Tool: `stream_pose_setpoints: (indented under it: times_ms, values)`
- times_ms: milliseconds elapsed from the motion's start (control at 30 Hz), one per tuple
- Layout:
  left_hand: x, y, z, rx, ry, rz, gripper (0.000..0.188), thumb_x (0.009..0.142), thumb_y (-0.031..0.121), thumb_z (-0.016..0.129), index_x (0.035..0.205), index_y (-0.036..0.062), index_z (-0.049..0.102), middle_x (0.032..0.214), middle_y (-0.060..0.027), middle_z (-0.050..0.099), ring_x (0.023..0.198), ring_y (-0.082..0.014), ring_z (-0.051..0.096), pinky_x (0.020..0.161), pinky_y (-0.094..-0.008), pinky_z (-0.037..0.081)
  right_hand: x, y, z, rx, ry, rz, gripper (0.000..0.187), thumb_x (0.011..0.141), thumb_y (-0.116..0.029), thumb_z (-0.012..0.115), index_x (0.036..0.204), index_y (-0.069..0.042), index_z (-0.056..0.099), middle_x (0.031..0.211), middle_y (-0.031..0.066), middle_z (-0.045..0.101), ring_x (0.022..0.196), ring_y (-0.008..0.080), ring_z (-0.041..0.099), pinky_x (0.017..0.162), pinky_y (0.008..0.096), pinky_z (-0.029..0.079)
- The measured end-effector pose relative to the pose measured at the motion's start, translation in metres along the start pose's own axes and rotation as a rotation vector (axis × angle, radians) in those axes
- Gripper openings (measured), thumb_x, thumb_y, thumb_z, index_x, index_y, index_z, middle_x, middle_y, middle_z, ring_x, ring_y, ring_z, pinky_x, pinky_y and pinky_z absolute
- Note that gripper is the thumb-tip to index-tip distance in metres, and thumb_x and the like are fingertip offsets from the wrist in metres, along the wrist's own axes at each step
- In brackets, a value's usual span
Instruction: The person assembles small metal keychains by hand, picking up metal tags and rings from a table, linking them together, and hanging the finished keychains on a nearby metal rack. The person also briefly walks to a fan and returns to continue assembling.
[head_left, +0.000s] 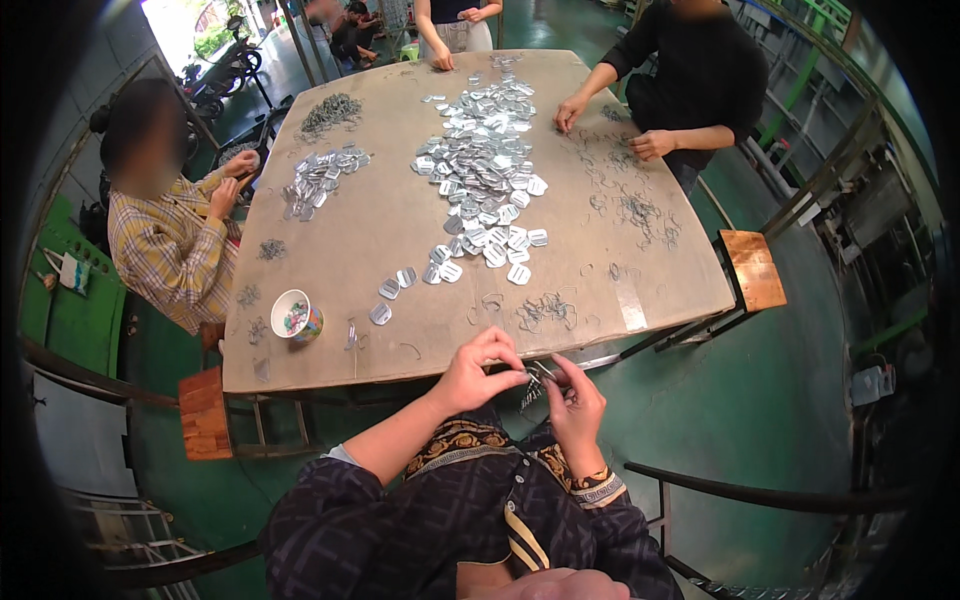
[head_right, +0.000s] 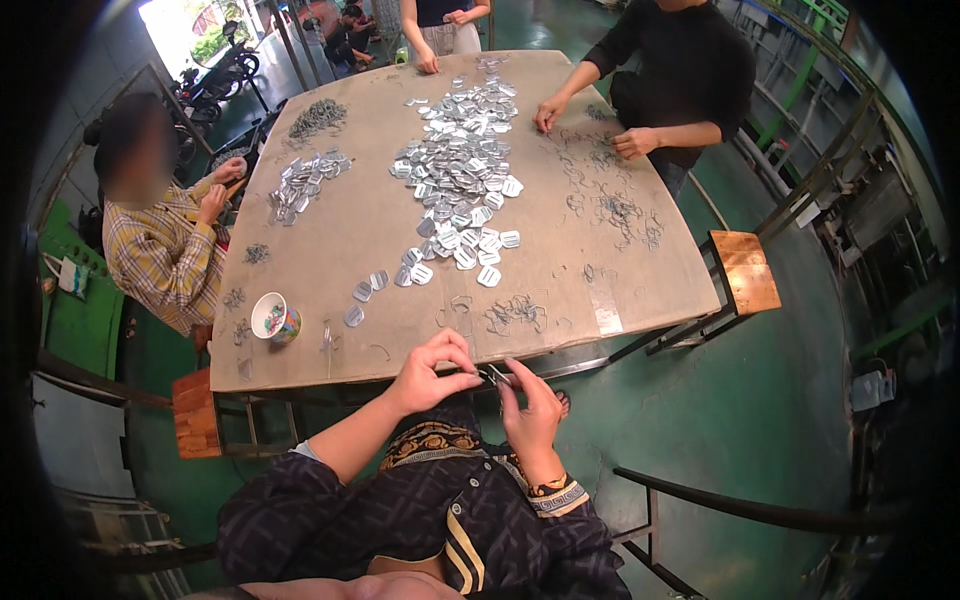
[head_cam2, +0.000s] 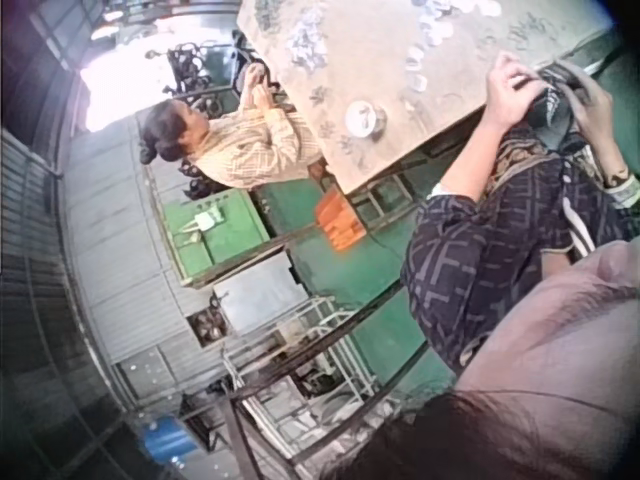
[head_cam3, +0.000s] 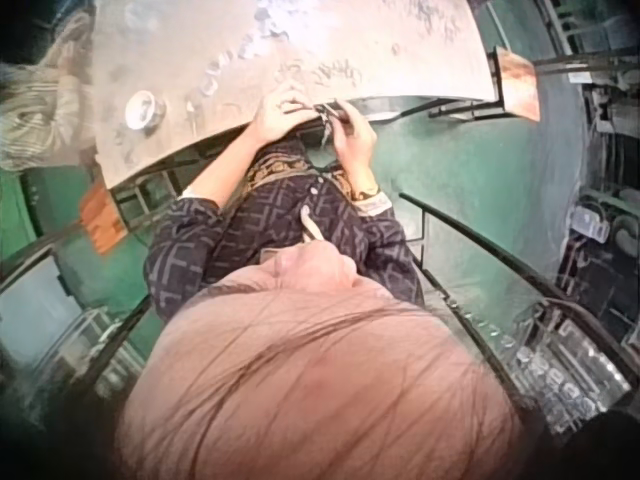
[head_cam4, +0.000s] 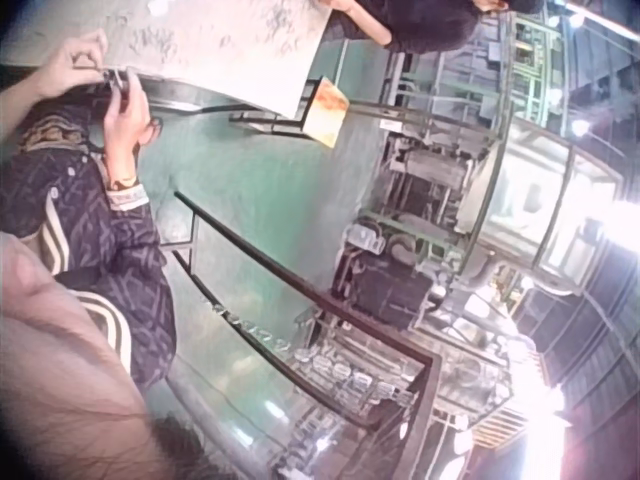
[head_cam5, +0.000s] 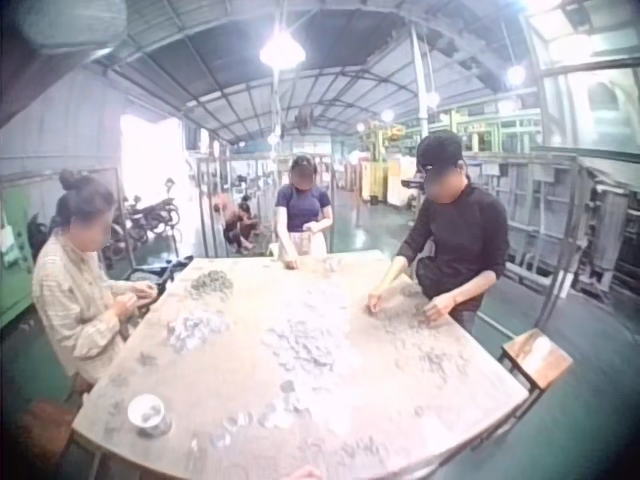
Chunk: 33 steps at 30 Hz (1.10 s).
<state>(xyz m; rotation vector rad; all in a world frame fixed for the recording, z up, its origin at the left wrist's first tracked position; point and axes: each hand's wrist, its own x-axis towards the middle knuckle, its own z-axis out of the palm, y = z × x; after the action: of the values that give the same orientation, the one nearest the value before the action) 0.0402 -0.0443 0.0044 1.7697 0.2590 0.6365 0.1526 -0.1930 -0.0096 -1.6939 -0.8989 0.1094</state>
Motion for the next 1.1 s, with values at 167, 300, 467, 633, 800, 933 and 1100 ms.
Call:
stream_pose_setpoints:
  times_ms: [167,300,467,633,800,933,1100]
  values:
    - [-0.005,0.002,0.016,0.087,0.077,0.016,0.014,0.071,0.005,0.077,0.08,0.0033,0.066,0.088,-0.0053,0.052,0.084,-0.0175,0.053,0.075,-0.0295,0.043,0.0,-0.006,0.002,-0.004,-0.025,-0.018,0.04,0.073,0.006,0.071,0.111,-0.004,0.065,0.083,0.0104,0.069,0.073,0.0196,0.067,0.068,0.0288,0.051]
    - [-0.006,-0.003,0.022,0.151,0.144,0.069,0.015,0.069,0.006,0.077,0.079,0.0038,0.066,0.087,-0.0067,0.053,0.084,-0.0208,0.053,0.075,-0.0309,0.043,-0.001,-0.004,0.004,-0.016,-0.012,-0.03,0.042,0.072,0.006,0.071,0.112,-0.004,0.065,0.083,0.0108,0.069,0.074,0.0201,0.068,0.068,0.0288,0.051]
    - [-0.004,-0.006,0.021,0.17,0.147,0.124,0.016,0.068,0.005,0.078,0.077,0.0052,0.065,0.086,-0.006,0.052,0.085,-0.0215,0.052,0.076,-0.0316,0.043,0.001,-0.005,0.006,-0.001,-0.003,-0.023,0.044,0.071,0.006,0.071,0.113,-0.004,0.064,0.083,0.0106,0.069,0.075,0.0199,0.068,0.068,0.0288,0.052]
    - [-0.004,-0.008,0.025,0.099,0.15,0.131,0.017,0.069,0.003,0.076,0.08,0.0054,0.063,0.092,-0.0066,0.056,0.091,-0.0225,0.054,0.08,-0.0327,0.044,-0.001,-0.004,0.008,-0.033,-0.01,-0.045,0.045,0.07,0.006,0.071,0.113,-0.004,0.064,0.085,0.0106,0.069,0.076,0.0198,0.068,0.068,0.0294,0.052]
    - [-0.003,-0.019,0.019,-0.103,0.01,0.157,0.016,0.075,0.0,0.072,0.085,0.0031,0.06,0.093,-0.0093,0.064,0.09,-0.023,0.061,0.08,-0.0322,0.047,0.006,0.001,0.002,0.101,-0.156,-0.01,0.045,0.069,0.006,0.071,0.112,-0.004,0.064,0.088,0.0109,0.069,0.078,0.0191,0.068,0.073,0.0289,0.052]
    - [-0.008,-0.015,0.015,-0.122,0.001,0.196,0.014,0.079,-0.007,0.065,0.086,0.0024,0.056,0.094,-0.0127,0.066,0.085,-0.0222,0.064,0.076,-0.0322,0.05,0.03,0.042,0.001,0.261,-0.208,0.012,0.033,0.076,-0.003,0.067,0.109,-0.002,0.065,0.087,0.0094,0.067,0.079,0.0179,0.065,0.076,0.0293,0.05]
    - [-0.013,-0.015,0.016,-0.136,0.014,0.205,0.015,0.077,-0.003,0.069,0.086,0.0017,0.057,0.091,-0.0112,0.066,0.084,-0.0241,0.064,0.075,-0.0328,0.05,0.101,0.099,0.057,-0.201,-0.206,0.052,0.032,0.076,-0.016,0.073,0.105,-0.003,0.067,0.089,0.0135,0.064,0.08,0.0283,0.061,0.074,0.0377,0.049]
